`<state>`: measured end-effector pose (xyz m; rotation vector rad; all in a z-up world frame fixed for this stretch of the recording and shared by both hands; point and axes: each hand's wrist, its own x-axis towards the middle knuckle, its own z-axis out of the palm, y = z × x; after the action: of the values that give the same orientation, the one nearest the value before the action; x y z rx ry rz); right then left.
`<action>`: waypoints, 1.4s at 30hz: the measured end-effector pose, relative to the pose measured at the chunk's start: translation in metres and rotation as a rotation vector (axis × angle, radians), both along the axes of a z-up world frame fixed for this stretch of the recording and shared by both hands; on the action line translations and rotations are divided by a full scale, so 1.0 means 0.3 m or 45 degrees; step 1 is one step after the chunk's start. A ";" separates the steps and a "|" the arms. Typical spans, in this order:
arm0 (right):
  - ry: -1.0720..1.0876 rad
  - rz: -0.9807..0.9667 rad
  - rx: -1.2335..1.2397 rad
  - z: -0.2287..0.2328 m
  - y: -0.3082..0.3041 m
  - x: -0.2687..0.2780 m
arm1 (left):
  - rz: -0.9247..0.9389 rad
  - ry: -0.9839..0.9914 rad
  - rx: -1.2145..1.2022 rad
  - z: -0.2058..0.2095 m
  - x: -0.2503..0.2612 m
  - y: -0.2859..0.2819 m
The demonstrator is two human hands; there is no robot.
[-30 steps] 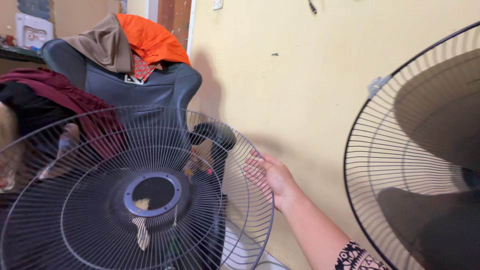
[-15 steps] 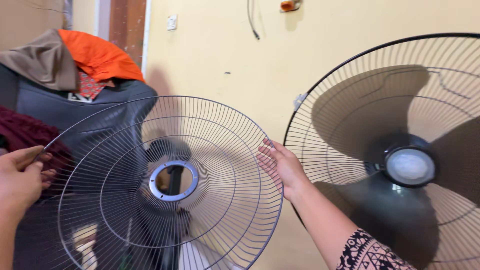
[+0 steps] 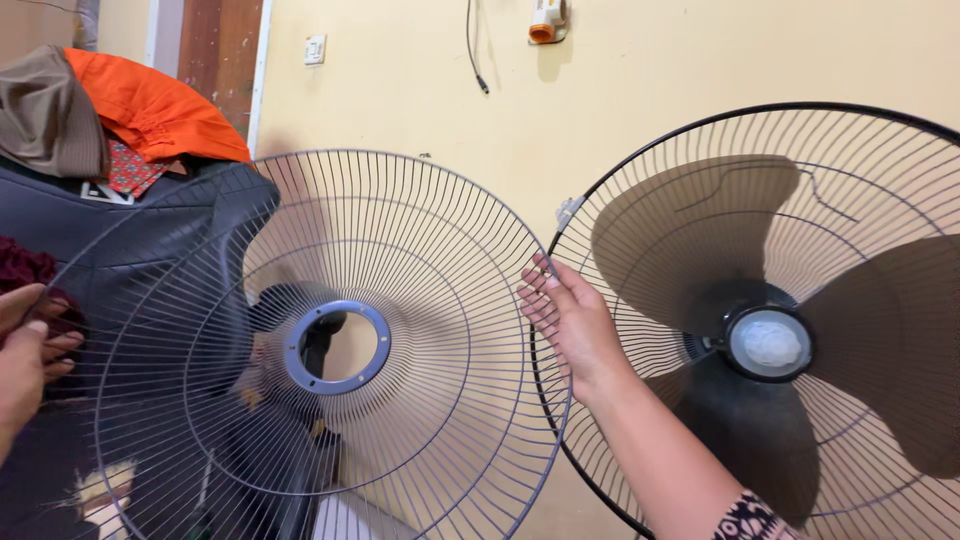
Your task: The person secures the central hub cap on a standing fan, then attaches the front wire cage and tightens a screw on the cage hinge using a screwdriver.
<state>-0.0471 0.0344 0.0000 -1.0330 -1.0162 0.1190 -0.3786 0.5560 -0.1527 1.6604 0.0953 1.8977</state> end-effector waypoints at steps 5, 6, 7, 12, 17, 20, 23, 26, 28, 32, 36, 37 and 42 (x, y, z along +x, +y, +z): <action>-0.098 -0.074 0.093 0.065 -0.119 -0.001 | 0.234 -0.092 -0.083 0.009 0.114 -0.076; -0.113 -0.064 0.116 0.078 -0.144 0.006 | 0.207 -0.113 -0.064 0.022 0.137 -0.093; -0.128 -0.055 0.141 0.092 -0.169 0.013 | 0.139 -0.139 -0.042 0.049 0.158 -0.105; -0.155 -0.116 0.198 0.134 -0.272 0.059 | 0.064 -0.241 -0.046 0.130 0.278 -0.222; -0.140 -0.169 0.205 0.139 -0.343 0.106 | 0.046 -0.309 -0.122 0.184 0.345 -0.402; -0.151 -0.173 0.234 0.149 -0.382 0.127 | 0.084 -0.301 -0.115 0.235 0.351 -0.494; -0.178 -0.212 0.241 0.158 -0.427 0.142 | 0.037 -0.327 -0.065 0.279 0.361 -0.568; -0.190 -0.234 0.263 0.181 -0.476 0.143 | 0.048 -0.321 -0.087 0.325 0.378 -0.635; -0.195 -0.254 0.295 0.196 -0.513 0.140 | -0.006 -0.339 -0.116 0.363 0.395 -0.681; -0.214 -0.335 0.328 0.210 -0.585 0.111 | -0.011 -0.307 -0.195 0.409 0.398 -0.779; -0.220 -0.381 0.331 0.225 -0.664 0.092 | -0.090 -0.325 -0.197 0.444 0.413 -0.883; -0.234 -0.385 0.337 0.230 -0.684 0.089 | -0.108 -0.329 -0.202 0.449 0.417 -0.909; -0.300 -0.487 0.360 0.245 -0.794 0.078 | -0.206 -0.347 -0.149 0.463 0.460 -1.034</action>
<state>-0.0237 -0.2037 0.0737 -0.9755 -0.9943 -0.4571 -0.2405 0.2457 -0.0139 1.2804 -0.0363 1.9352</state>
